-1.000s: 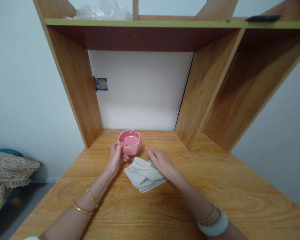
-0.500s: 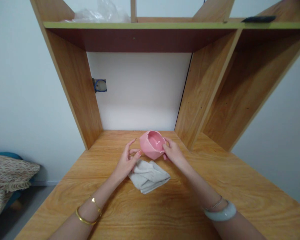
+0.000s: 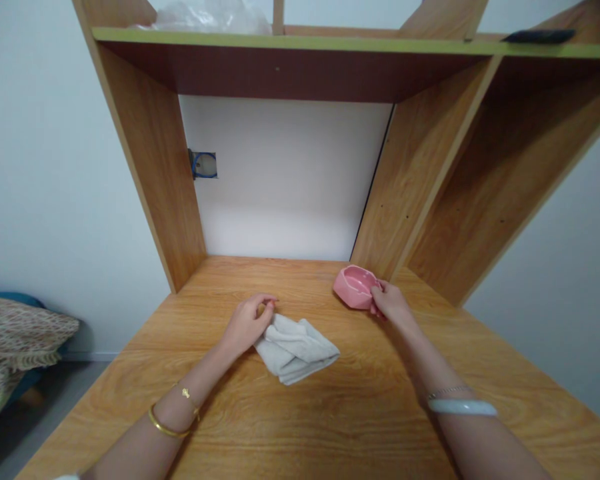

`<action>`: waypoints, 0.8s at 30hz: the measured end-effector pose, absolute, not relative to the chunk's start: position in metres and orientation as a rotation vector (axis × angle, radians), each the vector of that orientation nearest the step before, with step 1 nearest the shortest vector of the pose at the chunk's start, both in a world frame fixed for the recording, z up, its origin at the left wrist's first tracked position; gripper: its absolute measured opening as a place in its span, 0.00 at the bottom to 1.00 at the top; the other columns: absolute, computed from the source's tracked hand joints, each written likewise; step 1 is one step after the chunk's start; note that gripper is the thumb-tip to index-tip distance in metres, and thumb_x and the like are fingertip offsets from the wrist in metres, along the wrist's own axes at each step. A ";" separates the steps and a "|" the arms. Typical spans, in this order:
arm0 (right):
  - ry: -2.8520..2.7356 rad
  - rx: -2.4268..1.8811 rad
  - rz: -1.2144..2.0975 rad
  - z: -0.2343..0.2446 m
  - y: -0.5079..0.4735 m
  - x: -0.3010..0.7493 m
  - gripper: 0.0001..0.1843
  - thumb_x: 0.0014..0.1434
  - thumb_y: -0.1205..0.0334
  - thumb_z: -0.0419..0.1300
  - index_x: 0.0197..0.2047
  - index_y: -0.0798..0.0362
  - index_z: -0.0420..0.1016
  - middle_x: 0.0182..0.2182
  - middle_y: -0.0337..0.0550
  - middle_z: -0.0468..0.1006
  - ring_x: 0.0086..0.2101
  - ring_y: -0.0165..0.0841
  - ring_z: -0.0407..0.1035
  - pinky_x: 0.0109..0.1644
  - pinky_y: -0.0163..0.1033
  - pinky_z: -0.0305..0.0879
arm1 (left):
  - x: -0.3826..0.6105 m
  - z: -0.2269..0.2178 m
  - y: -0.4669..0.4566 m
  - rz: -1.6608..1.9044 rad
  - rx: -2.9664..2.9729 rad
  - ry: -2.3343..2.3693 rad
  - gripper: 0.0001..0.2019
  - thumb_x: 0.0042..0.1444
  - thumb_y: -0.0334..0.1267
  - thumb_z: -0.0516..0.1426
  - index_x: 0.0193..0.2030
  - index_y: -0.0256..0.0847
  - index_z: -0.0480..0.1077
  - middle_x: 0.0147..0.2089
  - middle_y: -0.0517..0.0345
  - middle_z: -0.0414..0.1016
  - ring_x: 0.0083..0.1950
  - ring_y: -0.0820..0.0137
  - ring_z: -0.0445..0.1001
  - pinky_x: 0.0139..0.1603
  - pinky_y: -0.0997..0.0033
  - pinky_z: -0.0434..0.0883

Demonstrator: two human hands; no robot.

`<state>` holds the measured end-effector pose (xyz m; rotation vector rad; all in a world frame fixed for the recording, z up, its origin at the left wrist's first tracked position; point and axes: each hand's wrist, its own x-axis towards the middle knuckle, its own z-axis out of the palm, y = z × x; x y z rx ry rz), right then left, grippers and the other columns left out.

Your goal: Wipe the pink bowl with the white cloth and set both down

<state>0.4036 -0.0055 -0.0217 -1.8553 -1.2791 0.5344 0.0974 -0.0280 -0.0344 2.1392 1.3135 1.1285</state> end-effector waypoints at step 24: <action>-1.521 -1.945 0.004 0.005 -0.029 0.365 0.21 0.56 0.55 0.49 0.51 0.55 0.64 0.33 0.50 0.74 0.33 0.38 0.68 0.34 0.38 0.58 | 0.070 -0.020 -0.026 0.377 2.080 1.444 0.22 0.52 0.45 0.44 0.10 0.39 0.61 0.13 0.58 0.64 0.17 0.72 0.61 0.21 0.75 0.54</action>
